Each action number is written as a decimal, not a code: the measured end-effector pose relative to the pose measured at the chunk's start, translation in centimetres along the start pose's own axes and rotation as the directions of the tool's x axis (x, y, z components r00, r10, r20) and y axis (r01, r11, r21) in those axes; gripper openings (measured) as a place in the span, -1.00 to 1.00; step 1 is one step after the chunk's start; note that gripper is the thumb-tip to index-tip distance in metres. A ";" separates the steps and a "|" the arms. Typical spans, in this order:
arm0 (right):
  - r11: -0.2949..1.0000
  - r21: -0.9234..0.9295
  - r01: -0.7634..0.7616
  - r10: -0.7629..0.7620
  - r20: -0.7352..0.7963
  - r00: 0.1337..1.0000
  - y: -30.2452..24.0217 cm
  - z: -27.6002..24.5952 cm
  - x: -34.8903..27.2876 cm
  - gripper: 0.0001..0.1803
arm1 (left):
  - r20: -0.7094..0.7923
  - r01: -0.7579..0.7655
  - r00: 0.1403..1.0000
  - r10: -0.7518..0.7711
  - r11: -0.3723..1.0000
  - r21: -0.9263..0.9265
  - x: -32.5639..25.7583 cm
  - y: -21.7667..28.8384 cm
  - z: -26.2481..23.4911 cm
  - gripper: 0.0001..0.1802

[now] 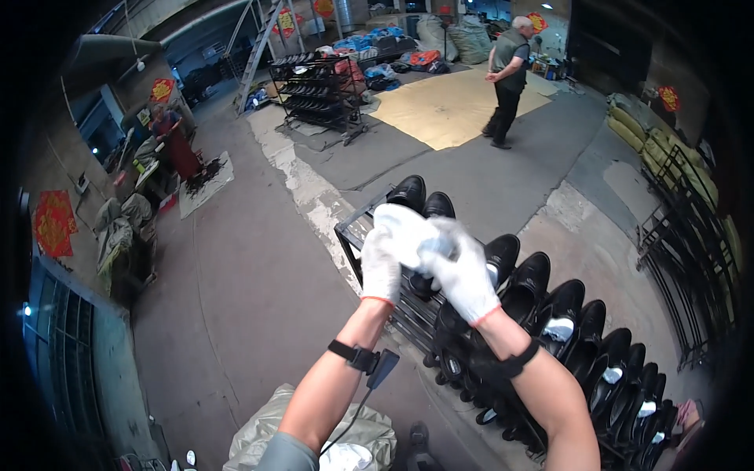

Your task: Inserting paper or foam fillers into finished black shoes on a rack.

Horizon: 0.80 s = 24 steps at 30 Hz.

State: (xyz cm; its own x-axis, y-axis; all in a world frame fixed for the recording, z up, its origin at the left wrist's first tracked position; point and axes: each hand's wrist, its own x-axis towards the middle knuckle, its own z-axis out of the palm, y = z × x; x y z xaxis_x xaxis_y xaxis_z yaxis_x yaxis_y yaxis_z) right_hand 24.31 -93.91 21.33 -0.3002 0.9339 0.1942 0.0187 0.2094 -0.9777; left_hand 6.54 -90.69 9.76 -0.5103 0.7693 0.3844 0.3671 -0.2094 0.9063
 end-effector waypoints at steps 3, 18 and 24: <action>0.995 -0.096 -0.009 -0.009 -0.185 0.983 3.3 -2.1 7.1 -0.57 | 0.192 0.048 0.974 -0.120 0.939 0.341 0.6 4.1 1.4 -0.51; -0.044 -0.984 0.173 0.022 0.172 0.985 12.0 4.5 19.6 -0.72 | 0.503 -0.367 0.844 0.184 0.883 0.294 -1.7 -2.1 -5.4 -0.28; 0.392 -0.614 0.685 -0.342 0.595 0.728 6.6 11.3 -5.0 -0.88 | -0.016 0.227 0.965 -0.263 0.797 0.559 -24.1 -15.1 -26.6 -0.82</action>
State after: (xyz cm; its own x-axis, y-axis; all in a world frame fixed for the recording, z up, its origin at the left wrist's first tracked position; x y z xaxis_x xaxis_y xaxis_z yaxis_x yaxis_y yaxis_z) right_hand 15.13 -100.44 12.98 -0.7921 0.4357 0.4274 0.3870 0.9000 -0.2005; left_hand -7.36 -122.14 -8.55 -0.6014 0.7874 0.1350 0.6116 0.3451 0.7119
